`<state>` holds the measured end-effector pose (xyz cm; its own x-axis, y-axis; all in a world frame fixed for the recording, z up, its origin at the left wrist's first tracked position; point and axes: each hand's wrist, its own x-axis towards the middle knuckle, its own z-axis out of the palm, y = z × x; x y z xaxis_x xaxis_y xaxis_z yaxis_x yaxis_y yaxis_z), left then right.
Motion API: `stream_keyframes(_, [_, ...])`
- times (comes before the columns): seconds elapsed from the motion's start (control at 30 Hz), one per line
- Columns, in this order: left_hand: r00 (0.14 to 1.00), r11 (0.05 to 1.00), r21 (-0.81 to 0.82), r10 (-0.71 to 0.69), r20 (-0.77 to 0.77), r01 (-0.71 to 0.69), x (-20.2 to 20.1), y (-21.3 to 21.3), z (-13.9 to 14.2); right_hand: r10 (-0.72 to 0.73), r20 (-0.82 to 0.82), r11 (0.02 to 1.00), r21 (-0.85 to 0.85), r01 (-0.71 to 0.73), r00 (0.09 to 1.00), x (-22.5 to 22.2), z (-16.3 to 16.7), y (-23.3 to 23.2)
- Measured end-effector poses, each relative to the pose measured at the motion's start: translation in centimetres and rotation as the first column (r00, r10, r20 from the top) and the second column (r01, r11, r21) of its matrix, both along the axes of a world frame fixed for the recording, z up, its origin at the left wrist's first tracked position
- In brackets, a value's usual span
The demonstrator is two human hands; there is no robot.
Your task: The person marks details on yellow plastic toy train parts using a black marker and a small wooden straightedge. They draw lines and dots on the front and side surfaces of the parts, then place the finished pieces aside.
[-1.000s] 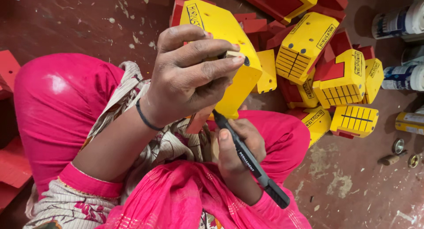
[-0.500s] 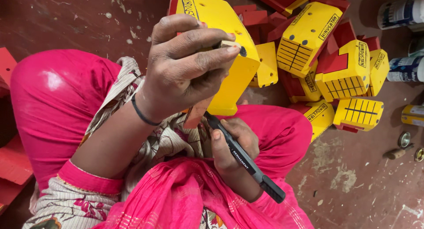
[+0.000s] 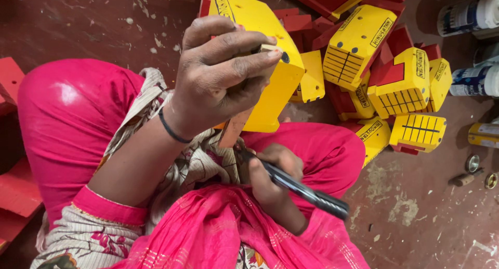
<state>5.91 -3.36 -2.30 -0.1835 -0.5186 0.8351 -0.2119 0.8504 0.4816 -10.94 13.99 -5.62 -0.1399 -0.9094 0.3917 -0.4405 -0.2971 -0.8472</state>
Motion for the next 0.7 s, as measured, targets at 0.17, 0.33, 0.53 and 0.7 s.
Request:
stream_keyframes(0.17, [0.991, 0.988, 0.099, -0.115, -0.075, 0.122, 0.8, -0.1, -0.2, -0.069, 0.164, 0.972, -0.213, 0.104, 0.984, -0.8, -1.2, -0.3])
stream_keyframes(0.33, [0.842, 0.823, 0.391, -0.181, -0.508, 0.413, 6.8, 1.7, 1.1, -0.340, 0.193, 0.871, -0.306, 0.385, 0.921, 0.0, -3.6, -2.0])
stream_keyframes(0.53, [0.695, 0.748, 0.543, 0.155, -0.702, 0.382, 12.6, 4.2, -0.6, -0.394, 0.052, 0.865, -0.316, 0.390, 0.918, -1.7, -5.5, -4.6])
stream_keyframes(0.7, [0.667, 0.774, 0.559, 0.251, -0.702, 0.297, 11.8, 3.2, -1.8, -0.309, 0.249, 0.826, -0.408, 0.389, 0.918, -1.7, -6.5, -5.4])
